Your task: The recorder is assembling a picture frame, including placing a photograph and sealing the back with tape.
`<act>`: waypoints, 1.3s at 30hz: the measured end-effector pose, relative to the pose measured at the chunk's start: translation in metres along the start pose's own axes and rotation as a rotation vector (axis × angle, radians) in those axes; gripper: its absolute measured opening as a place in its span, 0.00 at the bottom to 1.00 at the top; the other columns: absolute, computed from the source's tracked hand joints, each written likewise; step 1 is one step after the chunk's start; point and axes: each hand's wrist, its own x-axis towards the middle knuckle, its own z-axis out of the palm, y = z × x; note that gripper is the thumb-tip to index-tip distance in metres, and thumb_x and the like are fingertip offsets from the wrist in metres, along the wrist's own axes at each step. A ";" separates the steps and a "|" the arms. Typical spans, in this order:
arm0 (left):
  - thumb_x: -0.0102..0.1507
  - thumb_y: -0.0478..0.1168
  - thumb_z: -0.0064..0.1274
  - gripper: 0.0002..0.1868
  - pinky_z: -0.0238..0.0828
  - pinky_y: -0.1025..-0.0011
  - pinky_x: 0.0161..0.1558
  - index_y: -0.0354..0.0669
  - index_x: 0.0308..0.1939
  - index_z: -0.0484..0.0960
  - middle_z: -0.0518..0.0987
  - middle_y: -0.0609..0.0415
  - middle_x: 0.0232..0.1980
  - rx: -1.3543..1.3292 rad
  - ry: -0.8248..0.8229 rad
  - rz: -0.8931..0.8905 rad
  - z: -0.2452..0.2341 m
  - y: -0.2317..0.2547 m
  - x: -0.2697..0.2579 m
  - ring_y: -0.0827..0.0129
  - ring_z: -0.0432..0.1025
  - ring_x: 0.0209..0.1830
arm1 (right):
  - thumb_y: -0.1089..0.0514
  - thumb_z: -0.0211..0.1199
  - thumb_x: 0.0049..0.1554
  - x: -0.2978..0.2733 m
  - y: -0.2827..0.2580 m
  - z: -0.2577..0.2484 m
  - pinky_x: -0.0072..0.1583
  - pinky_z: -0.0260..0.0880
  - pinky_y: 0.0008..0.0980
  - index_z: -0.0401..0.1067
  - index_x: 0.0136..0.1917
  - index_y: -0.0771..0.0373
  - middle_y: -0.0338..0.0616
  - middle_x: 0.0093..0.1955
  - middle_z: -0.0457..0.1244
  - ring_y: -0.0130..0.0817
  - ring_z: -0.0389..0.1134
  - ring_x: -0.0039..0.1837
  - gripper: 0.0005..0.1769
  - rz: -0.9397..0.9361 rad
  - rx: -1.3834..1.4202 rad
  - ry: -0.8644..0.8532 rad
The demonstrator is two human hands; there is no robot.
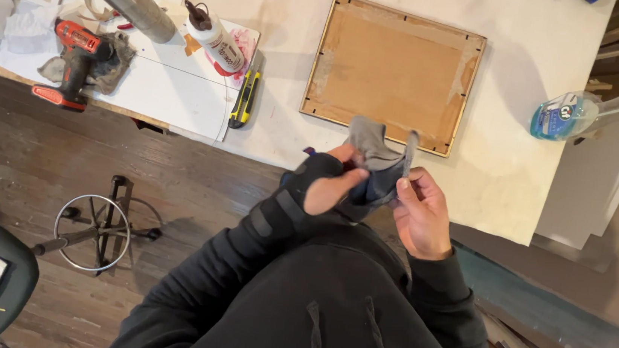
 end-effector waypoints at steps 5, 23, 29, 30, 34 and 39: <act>0.71 0.38 0.48 0.06 0.66 0.74 0.39 0.39 0.49 0.74 0.76 0.58 0.35 -0.287 0.152 -0.226 -0.043 -0.029 0.002 0.77 0.69 0.37 | 0.62 0.51 0.72 0.006 -0.044 0.005 0.57 0.72 0.37 0.64 0.56 0.60 0.40 0.54 0.65 0.33 0.68 0.55 0.02 -0.161 0.101 0.205; 0.72 0.35 0.47 0.13 0.69 0.77 0.50 0.37 0.58 0.81 0.80 0.59 0.47 -0.118 0.090 -0.152 -0.102 -0.027 0.004 0.77 0.71 0.47 | 0.70 0.56 0.68 -0.004 -0.071 -0.081 0.67 0.69 0.37 0.65 0.74 0.77 0.50 0.64 0.66 0.37 0.68 0.63 0.22 -0.196 -0.250 0.221; 0.59 0.34 0.63 0.25 0.69 0.72 0.41 0.37 0.61 0.78 0.74 0.53 0.45 0.339 0.020 -0.018 -0.106 0.014 0.008 0.65 0.70 0.39 | 0.69 0.70 0.51 0.001 -0.100 0.000 0.61 0.71 0.40 0.66 0.70 0.66 0.48 0.59 0.64 0.37 0.68 0.59 0.34 -0.198 -1.115 0.163; 0.59 0.34 0.63 0.25 0.69 0.72 0.41 0.37 0.61 0.78 0.74 0.53 0.45 0.339 0.020 -0.017 -0.108 0.012 0.006 0.65 0.70 0.39 | 0.69 0.70 0.51 0.000 -0.098 -0.008 0.61 0.71 0.40 0.66 0.70 0.66 0.48 0.59 0.64 0.37 0.68 0.59 0.34 -0.199 -1.114 0.163; 0.59 0.35 0.63 0.14 0.68 0.69 0.43 0.41 0.47 0.80 0.74 0.49 0.45 0.418 0.030 0.178 -0.116 0.028 0.001 0.59 0.71 0.44 | 0.68 0.73 0.53 -0.012 -0.098 -0.044 0.62 0.69 0.41 0.74 0.57 0.62 0.48 0.58 0.63 0.39 0.67 0.60 0.19 -0.295 -1.423 0.143; 0.65 0.36 0.53 0.06 0.65 0.68 0.45 0.38 0.38 0.73 0.73 0.51 0.43 0.091 0.009 0.065 -0.106 -0.005 -0.009 0.64 0.66 0.46 | 0.68 0.65 0.57 -0.008 -0.082 -0.074 0.66 0.67 0.36 0.70 0.51 0.67 0.45 0.60 0.65 0.34 0.67 0.63 0.09 -0.198 -0.703 0.081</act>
